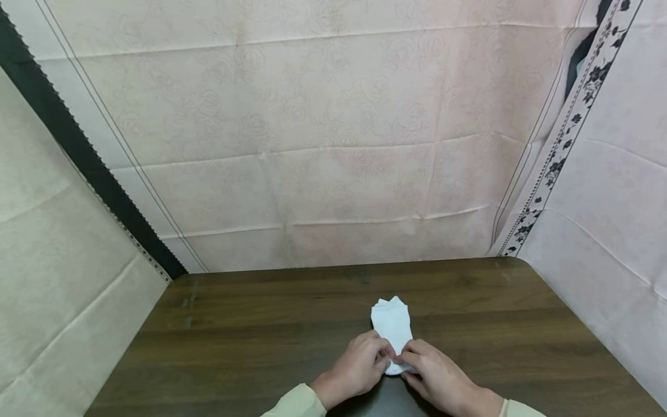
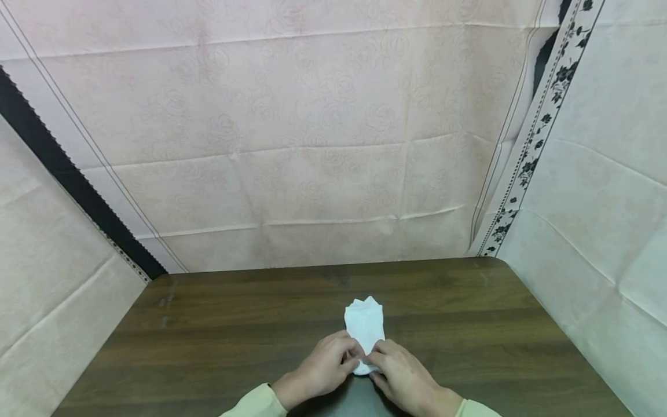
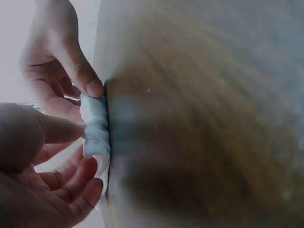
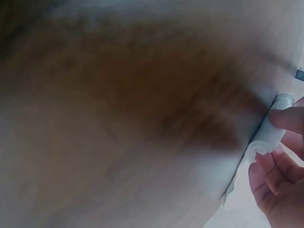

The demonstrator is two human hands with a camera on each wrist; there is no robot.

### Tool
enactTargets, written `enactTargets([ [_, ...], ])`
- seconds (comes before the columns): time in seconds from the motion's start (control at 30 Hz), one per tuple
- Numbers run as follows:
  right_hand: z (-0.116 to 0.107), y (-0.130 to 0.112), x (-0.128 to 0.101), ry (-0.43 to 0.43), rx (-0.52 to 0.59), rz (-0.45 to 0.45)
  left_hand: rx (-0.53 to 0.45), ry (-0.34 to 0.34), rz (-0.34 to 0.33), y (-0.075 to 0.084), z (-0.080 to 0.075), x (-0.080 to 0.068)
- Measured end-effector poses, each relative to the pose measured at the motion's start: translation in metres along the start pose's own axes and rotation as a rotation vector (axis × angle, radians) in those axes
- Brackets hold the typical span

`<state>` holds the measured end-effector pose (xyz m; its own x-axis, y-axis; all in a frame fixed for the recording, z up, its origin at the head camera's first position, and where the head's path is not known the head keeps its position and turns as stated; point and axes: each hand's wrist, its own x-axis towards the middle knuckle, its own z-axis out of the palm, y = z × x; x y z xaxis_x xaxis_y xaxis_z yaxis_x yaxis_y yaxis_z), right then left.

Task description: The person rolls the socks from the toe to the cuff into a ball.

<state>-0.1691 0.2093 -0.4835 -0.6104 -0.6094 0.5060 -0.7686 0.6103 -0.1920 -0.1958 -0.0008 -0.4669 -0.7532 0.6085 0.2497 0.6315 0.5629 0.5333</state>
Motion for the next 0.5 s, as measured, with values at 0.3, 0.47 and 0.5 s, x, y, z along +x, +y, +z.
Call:
enactTargets([
  [0.3, -0.0017, 0.0005, 0.0024, -0.034, 0.031, 0.043, 0.071, -0.052, 0.019, 0.0007, -0.0041, -0.0002],
  [0.47, -0.0008, 0.0008, 0.0028, -0.047, 0.038, 0.055, 0.107, -0.070, 0.014, 0.0007, -0.0030, -0.0001],
  [0.5, -0.0004, 0.0008, 0.0028, -0.047, 0.041, 0.055, 0.114, -0.073, 0.013, 0.0003, -0.0027, 0.0002],
])
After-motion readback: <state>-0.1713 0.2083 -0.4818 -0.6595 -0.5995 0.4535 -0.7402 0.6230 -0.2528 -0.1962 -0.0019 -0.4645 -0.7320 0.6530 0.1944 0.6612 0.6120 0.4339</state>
